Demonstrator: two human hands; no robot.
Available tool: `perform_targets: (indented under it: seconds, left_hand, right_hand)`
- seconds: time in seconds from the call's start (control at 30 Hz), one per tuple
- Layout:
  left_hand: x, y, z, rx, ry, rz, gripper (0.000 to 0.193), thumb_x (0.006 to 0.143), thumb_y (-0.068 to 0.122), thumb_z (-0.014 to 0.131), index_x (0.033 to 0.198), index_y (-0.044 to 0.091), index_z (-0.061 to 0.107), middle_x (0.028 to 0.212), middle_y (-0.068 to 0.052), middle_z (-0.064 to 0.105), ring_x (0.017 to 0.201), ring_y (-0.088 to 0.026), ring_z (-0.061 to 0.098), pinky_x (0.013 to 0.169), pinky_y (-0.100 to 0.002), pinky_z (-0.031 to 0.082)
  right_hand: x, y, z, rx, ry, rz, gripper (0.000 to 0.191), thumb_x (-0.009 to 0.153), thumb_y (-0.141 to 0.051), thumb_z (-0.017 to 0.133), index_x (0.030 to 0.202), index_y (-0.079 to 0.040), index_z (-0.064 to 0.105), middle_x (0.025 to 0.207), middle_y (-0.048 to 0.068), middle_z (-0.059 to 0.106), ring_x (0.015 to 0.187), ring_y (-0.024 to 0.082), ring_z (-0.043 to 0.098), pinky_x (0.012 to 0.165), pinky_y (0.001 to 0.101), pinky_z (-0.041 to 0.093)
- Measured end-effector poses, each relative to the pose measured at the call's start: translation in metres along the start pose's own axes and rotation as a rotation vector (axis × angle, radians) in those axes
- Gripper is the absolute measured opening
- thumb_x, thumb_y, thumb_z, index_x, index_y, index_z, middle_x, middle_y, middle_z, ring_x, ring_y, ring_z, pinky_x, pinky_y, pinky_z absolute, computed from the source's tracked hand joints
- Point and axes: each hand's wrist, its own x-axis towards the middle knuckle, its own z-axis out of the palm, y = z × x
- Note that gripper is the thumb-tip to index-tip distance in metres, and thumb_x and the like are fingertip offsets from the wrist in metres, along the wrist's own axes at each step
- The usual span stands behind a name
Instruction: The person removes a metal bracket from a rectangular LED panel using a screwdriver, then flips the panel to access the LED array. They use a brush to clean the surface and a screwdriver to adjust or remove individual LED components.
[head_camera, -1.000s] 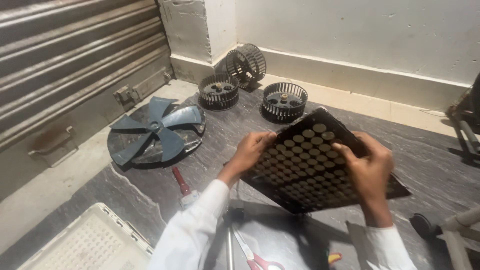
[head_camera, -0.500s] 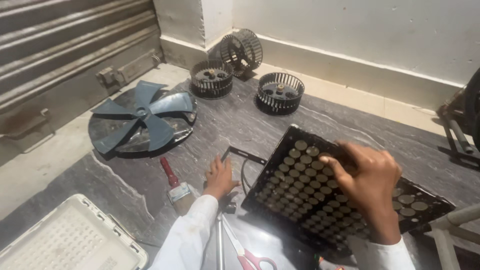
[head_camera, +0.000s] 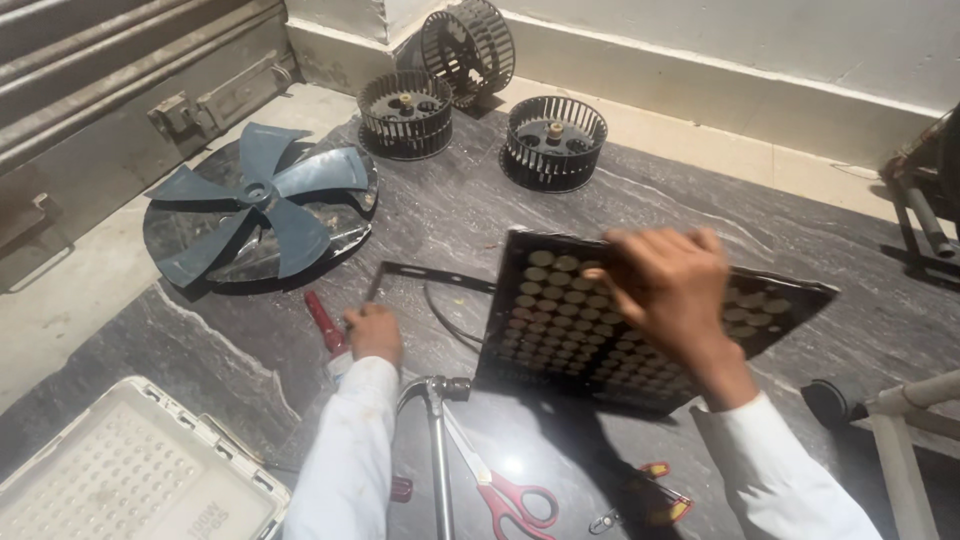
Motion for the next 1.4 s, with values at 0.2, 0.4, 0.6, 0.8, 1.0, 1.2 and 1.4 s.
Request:
perform_targets:
  seconds: [0.2, 0.4, 0.6, 0.8, 1.0, 1.2, 1.4]
  left_hand:
    - [0.004, -0.048, -0.009, -0.043, -0.191, -0.069, 0.022, 0.092, 0.015, 0.067, 0.111, 0.010, 0.076, 0.115, -0.011, 0.071, 0.104, -0.029, 0.071, 0.090, -0.044, 0.049]
    - [-0.009, -0.073, -0.007, -0.186, -0.007, 0.047, 0.018, 0.089, 0.005, 0.067, 0.105, 0.008, 0.075, 0.119, -0.021, 0.069, 0.100, -0.038, 0.073, 0.085, -0.046, 0.057]
    - [-0.005, -0.092, 0.014, -0.481, -0.111, -0.128, 0.044, 0.087, 0.013, 0.070, 0.126, -0.002, 0.058, 0.121, -0.032, 0.064, 0.102, -0.045, 0.068, 0.087, -0.050, 0.055]
    - [-0.007, -0.091, 0.018, -0.433, -0.167, -0.263, 0.024, 0.095, 0.015, 0.062, 0.109, 0.004, 0.078, 0.118, -0.024, 0.072, 0.114, -0.041, 0.069, 0.098, -0.049, 0.056]
    - [0.016, -0.123, -0.018, -0.515, 0.021, -0.324, 0.023, 0.092, 0.015, 0.063, 0.103, 0.002, 0.078, 0.110, -0.025, 0.073, 0.107, -0.042, 0.070, 0.091, -0.050, 0.056]
    - [0.008, -0.138, -0.032, -0.467, 0.033, -0.342, 0.027, 0.097, 0.022, 0.061, 0.100, 0.001, 0.078, 0.107, -0.023, 0.074, 0.104, -0.042, 0.071, 0.089, -0.051, 0.056]
    - [-0.013, -0.122, -0.026, -0.470, -0.042, -0.382, 0.031, 0.101, 0.030, 0.059, 0.104, 0.005, 0.078, 0.106, -0.022, 0.075, 0.104, -0.041, 0.072, 0.089, -0.051, 0.056]
  right_hand:
    - [0.013, -0.027, 0.012, 0.071, -0.047, -0.028, 0.038, 0.090, -0.048, 0.077, 0.107, -0.014, 0.072, 0.081, 0.002, 0.068, 0.071, 0.019, 0.060, 0.072, 0.0370, 0.039]
    - [0.010, -0.046, -0.010, 0.007, -0.019, -0.116, 0.033, 0.091, -0.044, 0.082, 0.102, -0.015, 0.072, 0.080, 0.001, 0.070, 0.064, 0.016, 0.060, 0.060, 0.0345, 0.037]
    - [-0.014, -0.063, -0.033, 0.087, 0.003, -0.107, 0.026, 0.079, -0.020, 0.084, 0.102, -0.016, 0.073, 0.091, -0.001, 0.075, 0.077, 0.015, 0.068, 0.062, 0.0328, 0.040]
    - [-0.029, -0.034, -0.033, 0.066, 0.036, -0.057, 0.027, 0.079, -0.025, 0.087, 0.102, -0.016, 0.076, 0.095, 0.004, 0.078, 0.077, 0.018, 0.071, 0.062, 0.0337, 0.043]
    - [-0.043, -0.001, -0.067, 0.157, 0.094, 0.210, 0.026, 0.096, -0.018, 0.074, 0.117, -0.004, 0.068, 0.103, 0.013, 0.072, 0.090, 0.024, 0.071, 0.084, 0.0349, 0.055]
    - [-0.051, -0.001, -0.084, 0.429, 0.007, 0.477, 0.025, 0.106, -0.015, 0.055, 0.125, 0.000, 0.059, 0.112, 0.016, 0.067, 0.101, 0.024, 0.067, 0.088, 0.0358, 0.057]
    - [-0.054, 0.019, -0.097, 0.225, 0.027, 0.559, 0.029, 0.115, -0.014, 0.037, 0.131, 0.003, 0.054, 0.116, 0.017, 0.064, 0.107, 0.024, 0.064, 0.087, 0.0367, 0.057]
